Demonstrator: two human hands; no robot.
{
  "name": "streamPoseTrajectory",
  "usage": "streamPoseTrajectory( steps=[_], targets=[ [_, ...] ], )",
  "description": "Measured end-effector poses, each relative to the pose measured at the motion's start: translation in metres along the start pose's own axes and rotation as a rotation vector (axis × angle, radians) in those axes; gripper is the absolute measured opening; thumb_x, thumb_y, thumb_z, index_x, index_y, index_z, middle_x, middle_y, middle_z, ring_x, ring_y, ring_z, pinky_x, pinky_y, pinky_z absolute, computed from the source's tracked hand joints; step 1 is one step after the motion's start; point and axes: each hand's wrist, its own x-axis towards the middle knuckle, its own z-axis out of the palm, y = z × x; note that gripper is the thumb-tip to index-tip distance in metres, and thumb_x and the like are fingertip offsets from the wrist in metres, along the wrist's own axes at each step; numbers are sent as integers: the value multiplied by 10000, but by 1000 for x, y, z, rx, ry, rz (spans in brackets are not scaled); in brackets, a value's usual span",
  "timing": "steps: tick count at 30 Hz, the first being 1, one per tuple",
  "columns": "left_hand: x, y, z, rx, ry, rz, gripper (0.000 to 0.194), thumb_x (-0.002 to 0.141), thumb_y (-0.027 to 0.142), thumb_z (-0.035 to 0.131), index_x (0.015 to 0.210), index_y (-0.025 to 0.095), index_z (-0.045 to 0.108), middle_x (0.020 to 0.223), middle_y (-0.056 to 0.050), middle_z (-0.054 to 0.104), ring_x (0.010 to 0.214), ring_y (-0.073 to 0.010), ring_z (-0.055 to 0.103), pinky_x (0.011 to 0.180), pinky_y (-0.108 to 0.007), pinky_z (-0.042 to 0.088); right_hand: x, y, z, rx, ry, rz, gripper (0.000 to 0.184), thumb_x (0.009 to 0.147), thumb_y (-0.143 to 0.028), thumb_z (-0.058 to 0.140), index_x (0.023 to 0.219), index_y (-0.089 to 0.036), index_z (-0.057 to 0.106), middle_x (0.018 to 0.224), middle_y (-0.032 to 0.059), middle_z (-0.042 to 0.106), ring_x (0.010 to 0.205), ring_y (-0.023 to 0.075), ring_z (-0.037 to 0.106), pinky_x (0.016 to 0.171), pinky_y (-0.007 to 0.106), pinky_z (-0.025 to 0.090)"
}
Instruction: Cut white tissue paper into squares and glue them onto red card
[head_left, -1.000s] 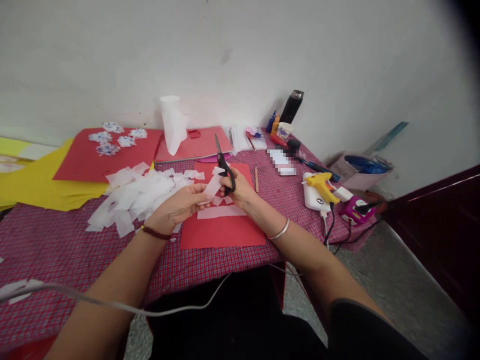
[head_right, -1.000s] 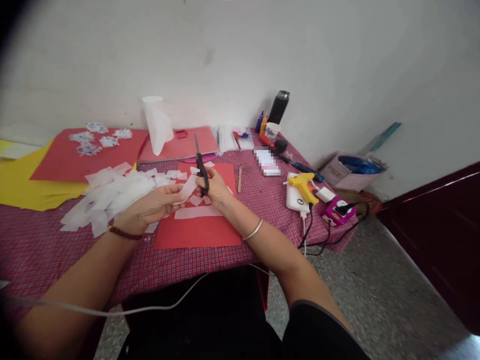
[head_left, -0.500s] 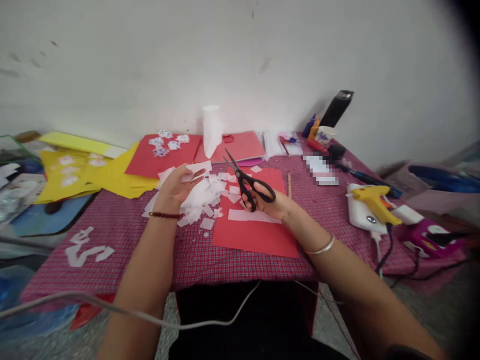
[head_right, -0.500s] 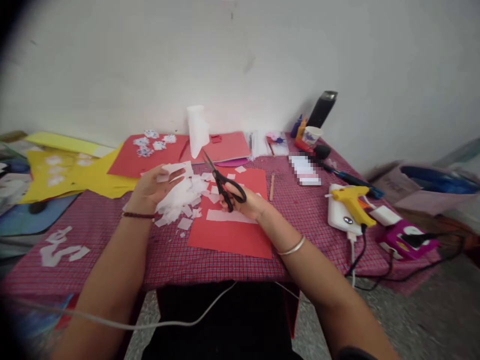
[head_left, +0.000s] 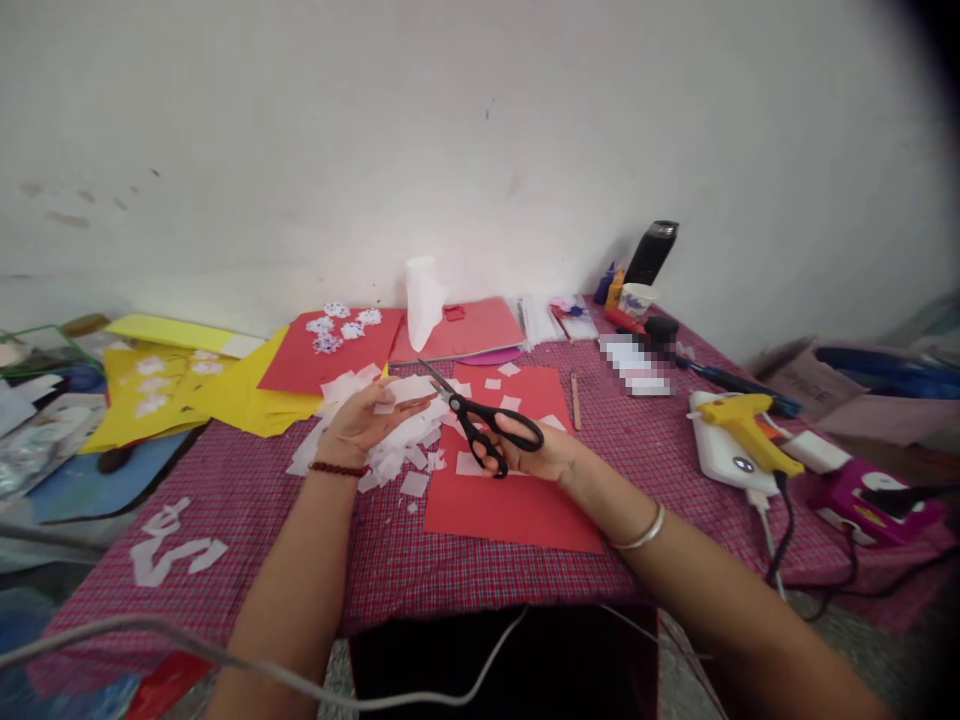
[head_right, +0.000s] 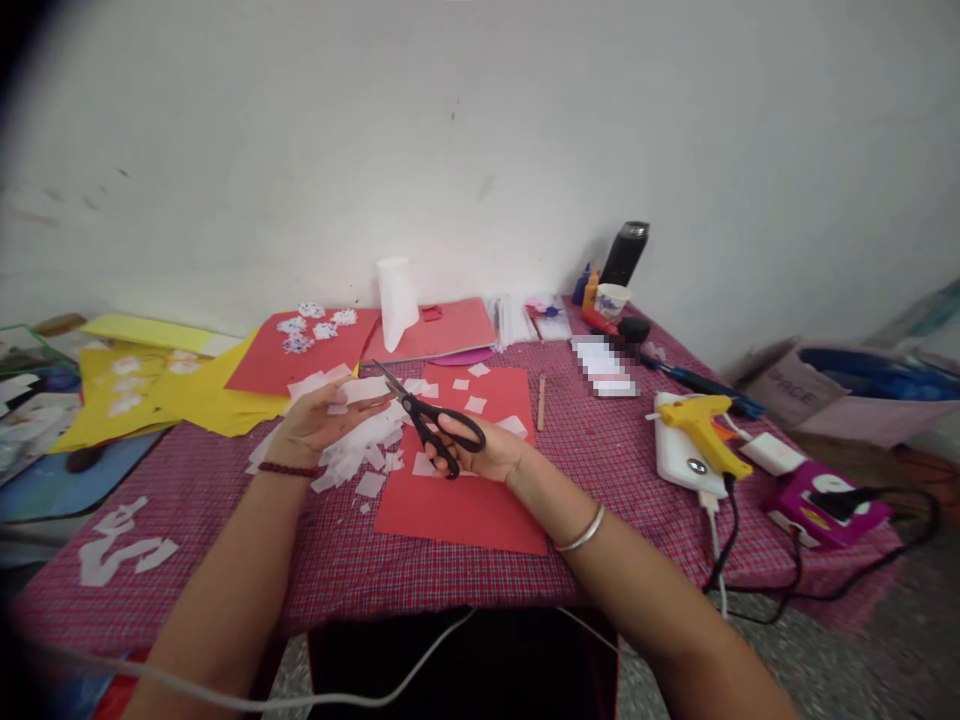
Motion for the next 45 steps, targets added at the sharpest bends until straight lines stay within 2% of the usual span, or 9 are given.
streamPoseTrajectory(
  steps=[3,8,14,22,30,34,36,39,45],
  targets=[
    [-1,0,1,-14,-60,-35,162,508,85,706,531,172,572,892,-75,752,1127,-385,640,1055,-590,429,-1,-1,2,-17,4,-23,558,712,-543,793,1075,-178,579,785,11,662,618,112,593,597,249,457],
    [-1,0,5,-17,-68,-35,169,504,73,716,516,167,576,857,-62,756,1100,-384,655,1087,-564,407,0,-2,7,-52,33,-63,568,700,-564,798,1048,-179,569,754,-10,637,562,92,548,562,238,450],
    [3,-3,0,-32,-79,-37,193,510,76,721,502,166,551,874,-68,753,1138,-401,629,1112,-611,348,1,-4,10,-78,54,-64,592,685,-584,801,1038,-176,557,735,-21,618,541,82,530,541,225,436],
    [3,-4,1,-15,-87,-35,207,510,95,757,511,169,563,891,-59,751,1097,-387,652,1092,-578,388,2,-3,11,-135,82,-86,590,730,-566,776,1103,-167,553,749,-12,603,547,79,523,513,213,420],
    [4,-5,-2,-2,-92,-36,270,517,101,782,480,174,524,773,-52,724,1099,-399,648,1022,-563,456,5,-2,12,-250,143,-133,496,757,-532,765,1003,-145,578,689,-18,595,453,49,483,400,173,330],
    [10,-5,-5,14,21,23,203,573,126,777,561,168,578,837,-68,729,1096,-351,653,985,-496,500,10,0,9,-232,142,-159,486,754,-553,759,959,-158,563,727,-6,614,494,65,513,456,199,398],
    [14,-5,-7,3,126,71,159,609,133,749,622,168,595,928,-90,736,1061,-294,666,949,-438,522,11,2,6,-189,121,-128,521,735,-587,759,979,-174,555,775,-2,626,556,84,552,529,225,458],
    [17,-2,-7,-51,227,127,128,637,112,703,674,178,599,926,-79,735,970,-218,679,904,-370,535,10,4,4,-176,80,-57,547,717,-603,764,998,-184,550,815,8,637,618,106,589,588,249,485],
    [16,-5,-7,-40,150,98,165,617,98,722,644,172,577,816,-53,714,918,-225,688,917,-403,534,8,4,7,-240,60,-3,593,689,-612,782,1012,-181,533,803,6,639,604,105,603,589,242,480]
  ],
)
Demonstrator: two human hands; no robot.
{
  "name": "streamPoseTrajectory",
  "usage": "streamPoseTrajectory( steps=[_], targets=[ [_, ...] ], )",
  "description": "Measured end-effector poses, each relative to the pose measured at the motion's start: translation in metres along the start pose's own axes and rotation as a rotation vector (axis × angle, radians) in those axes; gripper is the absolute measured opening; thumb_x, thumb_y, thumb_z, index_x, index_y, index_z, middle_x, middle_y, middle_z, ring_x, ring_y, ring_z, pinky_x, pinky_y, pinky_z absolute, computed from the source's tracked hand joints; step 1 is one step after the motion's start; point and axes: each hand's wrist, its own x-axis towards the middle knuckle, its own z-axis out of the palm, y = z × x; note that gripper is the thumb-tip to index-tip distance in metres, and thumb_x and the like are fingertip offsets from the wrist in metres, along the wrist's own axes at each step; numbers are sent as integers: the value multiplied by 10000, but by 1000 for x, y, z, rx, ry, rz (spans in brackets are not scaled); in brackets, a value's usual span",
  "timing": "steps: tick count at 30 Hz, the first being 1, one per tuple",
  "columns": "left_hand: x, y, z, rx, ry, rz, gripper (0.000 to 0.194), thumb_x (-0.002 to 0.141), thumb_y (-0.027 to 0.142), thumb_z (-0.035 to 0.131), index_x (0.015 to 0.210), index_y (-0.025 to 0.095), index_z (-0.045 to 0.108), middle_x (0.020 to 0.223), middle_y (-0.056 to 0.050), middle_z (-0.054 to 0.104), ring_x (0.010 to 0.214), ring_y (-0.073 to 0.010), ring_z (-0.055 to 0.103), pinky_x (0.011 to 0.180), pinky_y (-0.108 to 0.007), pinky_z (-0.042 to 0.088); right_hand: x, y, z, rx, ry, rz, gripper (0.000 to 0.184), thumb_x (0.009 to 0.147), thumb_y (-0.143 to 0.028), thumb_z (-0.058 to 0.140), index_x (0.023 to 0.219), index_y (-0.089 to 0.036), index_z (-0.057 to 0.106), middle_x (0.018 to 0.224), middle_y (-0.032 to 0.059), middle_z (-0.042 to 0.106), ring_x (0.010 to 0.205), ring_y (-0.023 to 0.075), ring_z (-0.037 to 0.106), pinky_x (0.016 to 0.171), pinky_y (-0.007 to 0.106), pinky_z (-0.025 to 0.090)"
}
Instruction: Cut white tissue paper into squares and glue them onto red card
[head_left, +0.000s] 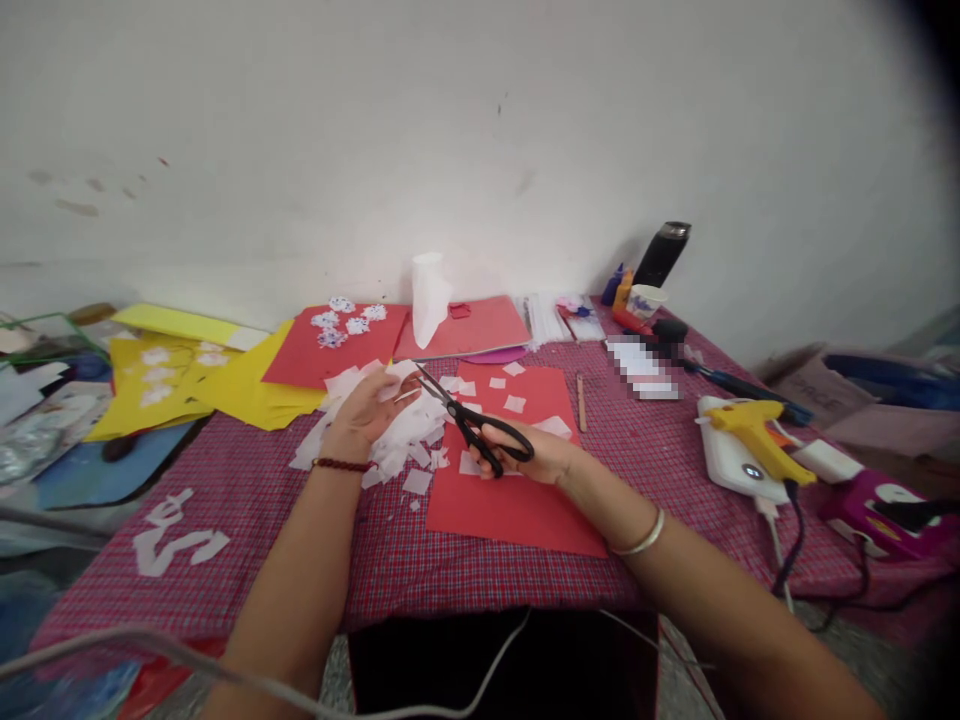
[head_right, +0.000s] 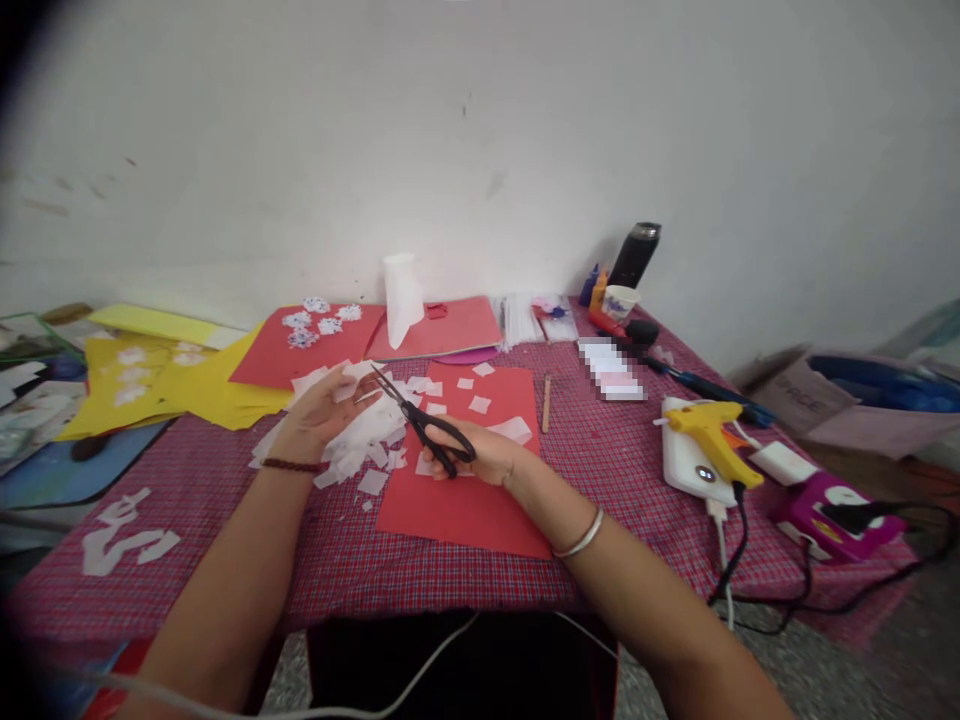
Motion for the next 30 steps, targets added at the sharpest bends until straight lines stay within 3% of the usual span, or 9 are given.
streamPoseTrajectory(
  steps=[5,12,19,30],
  targets=[
    [-4,-4,1,96,-64,-18,224,552,108,779,673,172,601,806,-28,698,897,-236,687,934,-446,523,1,0,2,0,15,-27,570,699,-587,789,996,-170,539,767,-2,618,592,87,575,530,200,438],
    [-10,-1,11,225,-147,-21,224,524,133,815,652,158,633,814,-37,706,837,-180,653,963,-393,504,2,0,4,-14,26,-69,541,733,-552,778,1016,-155,545,753,-11,593,560,71,533,518,201,437],
    [-14,0,14,252,-156,-7,243,547,175,838,731,148,682,884,-56,716,896,-195,657,972,-399,495,3,1,5,-39,63,-87,548,743,-550,769,1066,-155,570,736,-15,595,534,66,517,488,194,429],
    [-9,-2,11,268,-121,-28,257,527,169,838,661,163,619,824,-44,713,860,-208,685,928,-377,530,5,-1,10,-47,114,-123,507,698,-533,803,968,-161,588,634,-52,560,443,44,461,403,170,333]
  ],
)
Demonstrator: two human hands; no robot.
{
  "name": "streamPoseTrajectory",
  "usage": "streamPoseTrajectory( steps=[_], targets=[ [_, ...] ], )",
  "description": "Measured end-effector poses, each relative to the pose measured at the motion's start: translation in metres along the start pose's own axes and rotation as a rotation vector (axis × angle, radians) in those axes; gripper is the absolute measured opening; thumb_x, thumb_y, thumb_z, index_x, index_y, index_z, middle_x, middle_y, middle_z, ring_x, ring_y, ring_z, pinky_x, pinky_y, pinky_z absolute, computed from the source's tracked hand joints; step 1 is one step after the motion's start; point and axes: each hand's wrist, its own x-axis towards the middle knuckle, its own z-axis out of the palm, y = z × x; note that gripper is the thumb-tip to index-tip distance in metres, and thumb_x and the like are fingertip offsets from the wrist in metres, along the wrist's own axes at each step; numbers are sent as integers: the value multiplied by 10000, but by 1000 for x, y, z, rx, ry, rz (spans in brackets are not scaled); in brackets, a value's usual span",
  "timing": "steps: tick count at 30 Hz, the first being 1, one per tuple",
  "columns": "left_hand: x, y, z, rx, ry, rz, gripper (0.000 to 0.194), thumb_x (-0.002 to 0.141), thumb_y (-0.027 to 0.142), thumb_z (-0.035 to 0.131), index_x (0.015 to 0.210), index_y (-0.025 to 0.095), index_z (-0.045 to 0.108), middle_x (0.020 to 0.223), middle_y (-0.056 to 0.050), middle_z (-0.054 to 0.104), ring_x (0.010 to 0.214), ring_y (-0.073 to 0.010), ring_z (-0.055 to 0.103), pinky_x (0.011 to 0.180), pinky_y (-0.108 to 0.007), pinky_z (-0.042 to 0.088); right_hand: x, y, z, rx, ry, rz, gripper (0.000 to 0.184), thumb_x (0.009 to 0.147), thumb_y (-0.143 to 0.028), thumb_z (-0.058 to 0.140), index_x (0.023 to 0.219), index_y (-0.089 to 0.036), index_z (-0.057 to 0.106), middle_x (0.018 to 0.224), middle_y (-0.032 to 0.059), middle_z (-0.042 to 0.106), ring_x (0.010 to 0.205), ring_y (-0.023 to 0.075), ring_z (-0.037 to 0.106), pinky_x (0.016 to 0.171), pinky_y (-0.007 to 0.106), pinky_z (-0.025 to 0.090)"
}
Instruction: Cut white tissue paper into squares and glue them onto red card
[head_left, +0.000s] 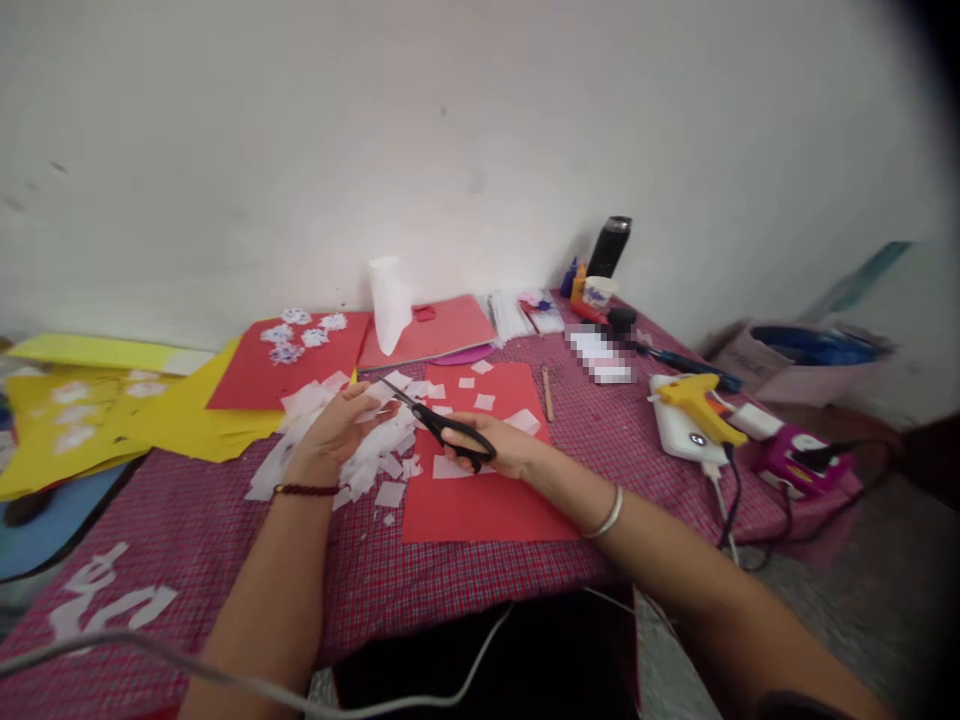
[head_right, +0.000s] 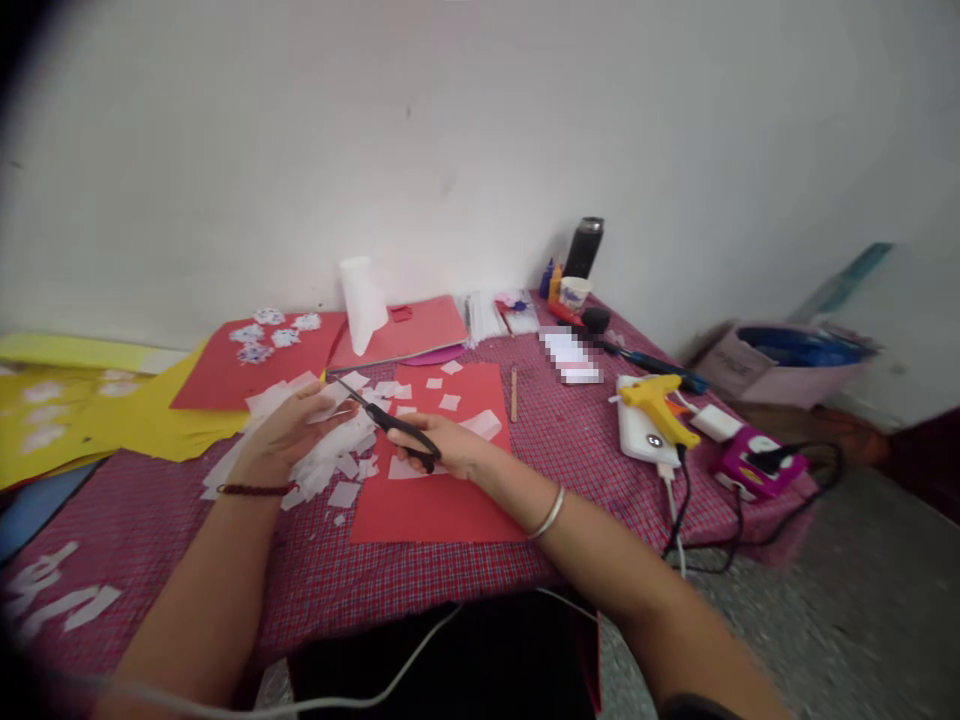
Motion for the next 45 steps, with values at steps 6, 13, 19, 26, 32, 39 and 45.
streamPoseTrajectory(
  steps=[6,13,19,26,32,39,45],
  targets=[
    [8,3,-17,114,-9,-139,196,610,214,814,732,158,671,806,-91,734,628,-165,653,577,-260,547,4,3,-2,-13,25,-53,488,723,-507,791,1003,-157,597,598,-68,551,400,35,433,384,175,317],
    [18,1,-36,138,81,-101,150,615,148,780,637,140,632,591,-34,651,485,-90,567,456,-169,454,4,3,-6,9,7,4,504,707,-535,801,943,-163,556,666,-37,589,471,58,514,429,181,396],
    [18,0,-32,6,201,31,215,597,178,798,702,165,610,650,-7,679,561,-101,625,546,-191,484,0,0,-7,75,-32,105,578,694,-581,793,1029,-187,535,763,-6,631,564,83,562,524,204,457],
    [8,0,-14,-25,98,94,257,566,169,792,721,182,588,722,24,665,704,-156,677,676,-272,531,-2,-1,-5,8,-99,99,575,691,-601,785,988,-173,542,759,-7,622,563,86,573,531,206,446],
    [7,-5,-7,104,38,39,285,540,239,825,708,154,612,751,-11,664,706,-170,675,669,-277,509,0,-1,-4,17,-77,90,570,715,-583,776,1030,-173,537,774,-5,626,550,77,554,521,202,443],
    [10,-10,-3,119,35,9,277,527,249,847,670,150,631,719,-15,661,689,-171,673,660,-274,501,2,1,-4,31,-40,98,577,714,-582,777,1044,-169,546,761,-4,623,531,73,542,487,191,418],
    [9,-11,-2,108,33,-10,260,524,244,840,620,152,616,678,-23,651,681,-190,681,650,-286,508,3,3,-3,43,-14,97,549,720,-584,772,1003,-163,560,712,-5,614,536,82,537,470,192,411]
  ],
)
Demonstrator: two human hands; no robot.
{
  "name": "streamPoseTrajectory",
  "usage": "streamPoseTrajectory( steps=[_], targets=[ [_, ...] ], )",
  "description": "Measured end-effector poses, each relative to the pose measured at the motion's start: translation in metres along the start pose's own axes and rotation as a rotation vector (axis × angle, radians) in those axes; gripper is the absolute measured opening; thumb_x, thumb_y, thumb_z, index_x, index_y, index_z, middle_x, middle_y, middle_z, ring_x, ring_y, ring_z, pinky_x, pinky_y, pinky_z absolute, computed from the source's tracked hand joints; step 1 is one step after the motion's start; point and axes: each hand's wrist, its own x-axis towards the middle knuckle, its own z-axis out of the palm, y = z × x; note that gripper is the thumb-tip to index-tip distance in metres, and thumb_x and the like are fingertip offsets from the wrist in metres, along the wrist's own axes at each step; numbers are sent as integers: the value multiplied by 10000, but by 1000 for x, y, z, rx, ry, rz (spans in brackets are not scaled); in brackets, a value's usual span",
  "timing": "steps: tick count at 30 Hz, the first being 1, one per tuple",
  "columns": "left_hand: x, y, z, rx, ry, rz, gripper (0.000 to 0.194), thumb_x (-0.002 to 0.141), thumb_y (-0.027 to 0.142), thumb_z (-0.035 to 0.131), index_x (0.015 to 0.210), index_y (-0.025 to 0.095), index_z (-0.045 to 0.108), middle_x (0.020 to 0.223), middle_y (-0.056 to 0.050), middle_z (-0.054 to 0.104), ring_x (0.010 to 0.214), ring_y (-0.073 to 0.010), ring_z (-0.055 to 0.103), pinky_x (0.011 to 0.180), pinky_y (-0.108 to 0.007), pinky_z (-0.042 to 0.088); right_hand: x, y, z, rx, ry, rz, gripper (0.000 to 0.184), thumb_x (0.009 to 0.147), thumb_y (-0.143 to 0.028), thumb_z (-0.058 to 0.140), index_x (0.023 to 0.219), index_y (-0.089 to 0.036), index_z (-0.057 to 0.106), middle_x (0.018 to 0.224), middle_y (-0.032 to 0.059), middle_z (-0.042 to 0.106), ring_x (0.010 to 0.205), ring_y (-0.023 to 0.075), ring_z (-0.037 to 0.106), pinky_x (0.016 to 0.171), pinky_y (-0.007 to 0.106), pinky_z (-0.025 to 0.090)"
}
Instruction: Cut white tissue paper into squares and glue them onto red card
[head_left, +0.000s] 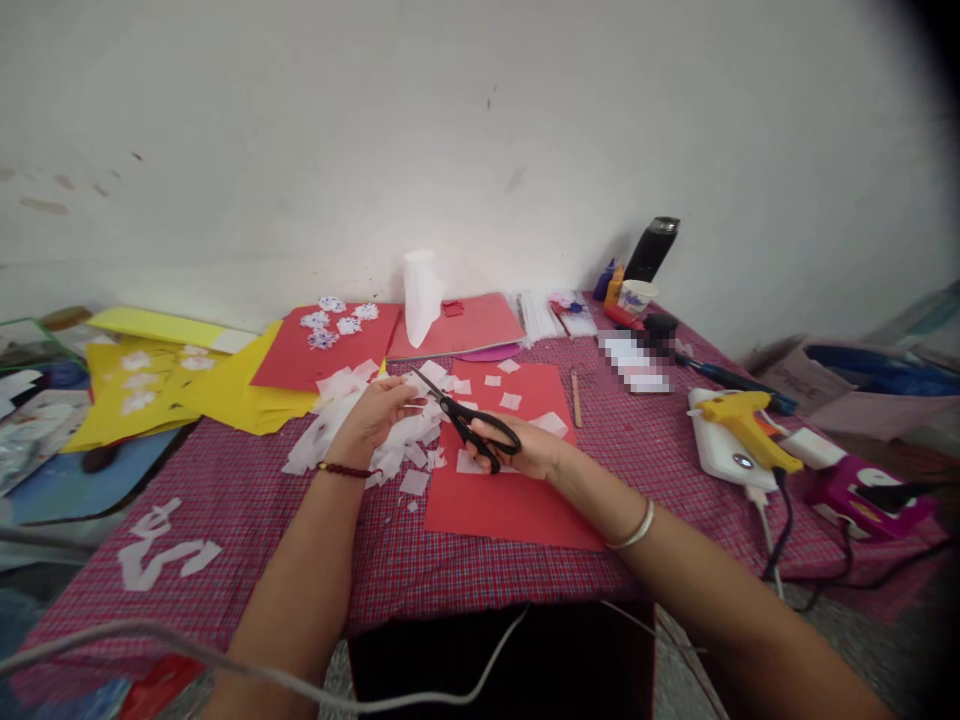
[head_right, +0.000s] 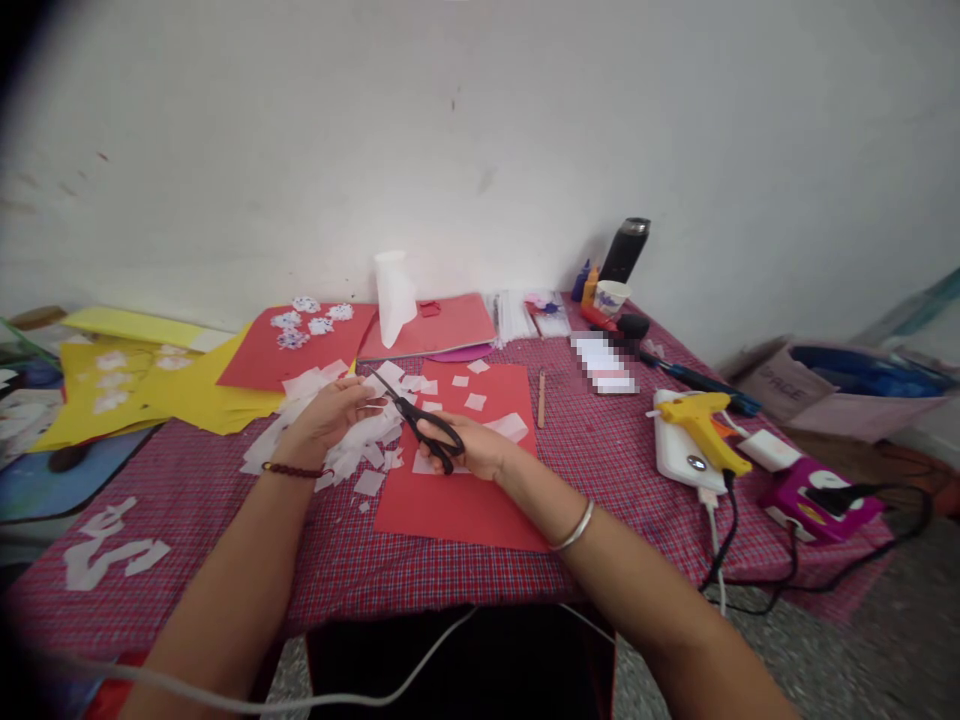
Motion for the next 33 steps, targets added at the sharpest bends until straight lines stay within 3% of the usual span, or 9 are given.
streamPoseTrajectory(
  steps=[9,20,27,30,33],
  targets=[
    [-4,4,1,0,20,-2,275,509,238,835,621,143,602,677,-17,642,646,-176,665,636,-290,502,-5,-8,6,-18,37,2,600,670,-617,785,985,-148,581,685,-9,613,483,67,516,439,187,402],
    [-3,4,1,12,21,2,272,522,237,820,649,125,607,674,-4,634,626,-138,644,631,-266,510,-4,-8,9,-76,66,-45,519,706,-568,783,928,-139,594,643,-33,577,429,51,470,390,182,348],
    [-2,6,1,-77,54,-27,308,550,170,770,765,165,549,711,14,639,664,-172,682,589,-253,515,-2,-2,0,28,-102,-3,555,719,-617,754,995,-178,559,775,-5,638,562,88,572,513,212,434],
    [-3,6,2,-149,-11,-22,378,570,118,734,903,188,569,790,19,655,682,-161,688,617,-254,532,0,2,-6,115,-170,50,547,738,-603,747,1043,-194,550,797,-2,655,588,103,597,564,233,467],
    [-4,4,4,-157,-124,-1,444,582,63,719,988,198,603,1026,-17,684,689,-113,667,644,-240,539,1,3,-9,192,-230,57,566,751,-583,746,1118,-209,531,792,-5,662,592,114,607,578,238,470]
  ],
)
